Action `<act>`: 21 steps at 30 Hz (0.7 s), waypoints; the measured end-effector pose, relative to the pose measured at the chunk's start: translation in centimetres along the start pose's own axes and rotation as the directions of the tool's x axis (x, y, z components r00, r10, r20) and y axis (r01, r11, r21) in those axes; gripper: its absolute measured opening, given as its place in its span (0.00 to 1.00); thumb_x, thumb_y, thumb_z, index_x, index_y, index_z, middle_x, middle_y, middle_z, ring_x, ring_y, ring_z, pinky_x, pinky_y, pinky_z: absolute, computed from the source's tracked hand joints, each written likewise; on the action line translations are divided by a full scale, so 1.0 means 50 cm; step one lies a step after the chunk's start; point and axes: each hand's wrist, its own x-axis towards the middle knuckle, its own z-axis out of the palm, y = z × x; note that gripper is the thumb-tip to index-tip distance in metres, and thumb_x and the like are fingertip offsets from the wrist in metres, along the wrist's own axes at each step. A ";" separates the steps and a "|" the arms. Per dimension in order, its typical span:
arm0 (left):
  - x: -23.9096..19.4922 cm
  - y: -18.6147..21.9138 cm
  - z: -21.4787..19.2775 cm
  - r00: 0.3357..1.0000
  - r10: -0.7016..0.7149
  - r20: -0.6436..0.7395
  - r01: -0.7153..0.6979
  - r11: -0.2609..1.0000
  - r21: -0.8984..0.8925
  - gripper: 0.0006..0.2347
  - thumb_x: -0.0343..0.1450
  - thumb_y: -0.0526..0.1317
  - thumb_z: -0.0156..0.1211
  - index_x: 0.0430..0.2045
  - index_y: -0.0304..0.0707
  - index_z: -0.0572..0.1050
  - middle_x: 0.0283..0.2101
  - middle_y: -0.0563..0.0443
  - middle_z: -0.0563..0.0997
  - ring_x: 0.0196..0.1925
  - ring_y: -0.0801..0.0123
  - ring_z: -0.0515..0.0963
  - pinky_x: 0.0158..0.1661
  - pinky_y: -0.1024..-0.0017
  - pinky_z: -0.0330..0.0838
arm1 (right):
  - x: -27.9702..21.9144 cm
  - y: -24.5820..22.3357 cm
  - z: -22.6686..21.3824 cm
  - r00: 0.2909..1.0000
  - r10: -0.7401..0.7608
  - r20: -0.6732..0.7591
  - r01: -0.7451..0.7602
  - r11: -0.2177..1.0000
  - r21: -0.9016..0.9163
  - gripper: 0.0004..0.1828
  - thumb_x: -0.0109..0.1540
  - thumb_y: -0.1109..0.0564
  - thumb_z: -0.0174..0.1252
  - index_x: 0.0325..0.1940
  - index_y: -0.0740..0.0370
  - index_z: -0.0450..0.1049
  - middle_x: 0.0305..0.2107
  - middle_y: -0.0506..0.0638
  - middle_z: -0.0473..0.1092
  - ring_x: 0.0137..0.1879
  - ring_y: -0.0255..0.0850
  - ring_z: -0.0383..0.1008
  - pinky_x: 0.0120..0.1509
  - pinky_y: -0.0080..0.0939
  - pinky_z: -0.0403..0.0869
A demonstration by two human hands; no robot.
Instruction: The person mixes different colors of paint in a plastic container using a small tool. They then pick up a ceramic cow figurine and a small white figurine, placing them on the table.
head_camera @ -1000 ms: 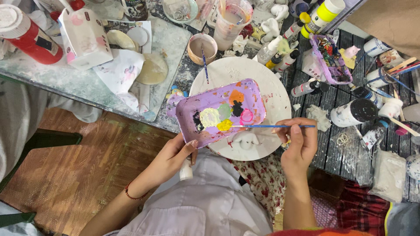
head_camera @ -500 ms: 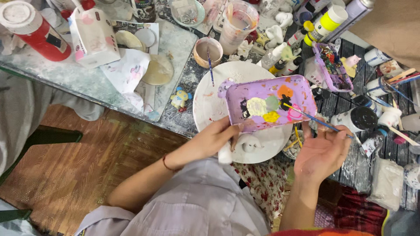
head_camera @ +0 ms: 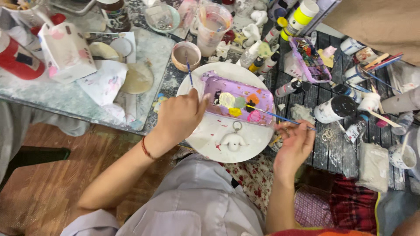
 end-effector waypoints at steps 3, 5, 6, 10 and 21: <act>-0.031 0.017 -0.010 0.982 0.032 -0.184 -0.069 0.977 -0.199 0.10 0.73 0.42 0.56 0.33 0.30 0.71 0.30 0.39 0.81 0.24 0.44 0.81 0.26 0.53 0.72 | 0.001 0.007 0.010 1.000 -0.026 -0.001 0.026 0.999 -0.037 0.10 0.78 0.54 0.43 0.54 0.64 0.64 0.38 0.53 0.70 0.43 0.41 0.73 0.54 0.46 0.75; -0.046 0.022 -0.013 0.961 0.116 -0.251 -0.175 0.959 -0.225 0.09 0.71 0.38 0.59 0.36 0.29 0.69 0.33 0.37 0.79 0.29 0.45 0.80 0.30 0.54 0.73 | -0.001 0.011 0.023 0.998 -0.054 0.025 0.055 0.997 -0.050 0.10 0.78 0.54 0.43 0.53 0.64 0.63 0.37 0.53 0.70 0.43 0.40 0.72 0.52 0.45 0.75; -0.052 0.024 -0.014 0.946 0.157 -0.284 -0.227 0.945 -0.234 0.10 0.70 0.36 0.60 0.38 0.28 0.68 0.34 0.37 0.78 0.32 0.45 0.80 0.33 0.55 0.74 | 0.000 0.011 0.029 0.997 -0.072 0.043 0.074 0.996 -0.055 0.10 0.78 0.54 0.43 0.53 0.64 0.62 0.37 0.53 0.69 0.42 0.40 0.72 0.51 0.45 0.75; -0.058 0.029 -0.017 0.898 0.247 -0.365 -0.331 0.925 -0.188 0.12 0.71 0.33 0.62 0.43 0.27 0.68 0.38 0.38 0.73 0.41 0.48 0.77 0.40 0.57 0.72 | -0.009 0.011 0.053 0.985 -0.167 0.044 0.171 0.979 -0.112 0.12 0.79 0.51 0.41 0.50 0.63 0.60 0.35 0.52 0.67 0.39 0.38 0.70 0.48 0.42 0.74; -0.042 0.028 -0.020 0.864 0.317 -0.392 -0.350 0.937 -0.012 0.18 0.68 0.32 0.63 0.51 0.26 0.69 0.45 0.39 0.74 0.50 0.48 0.73 0.50 0.59 0.70 | -0.037 0.041 0.059 0.979 -0.202 -0.023 0.198 0.972 -0.124 0.14 0.79 0.48 0.39 0.52 0.62 0.57 0.37 0.52 0.66 0.40 0.38 0.69 0.48 0.40 0.73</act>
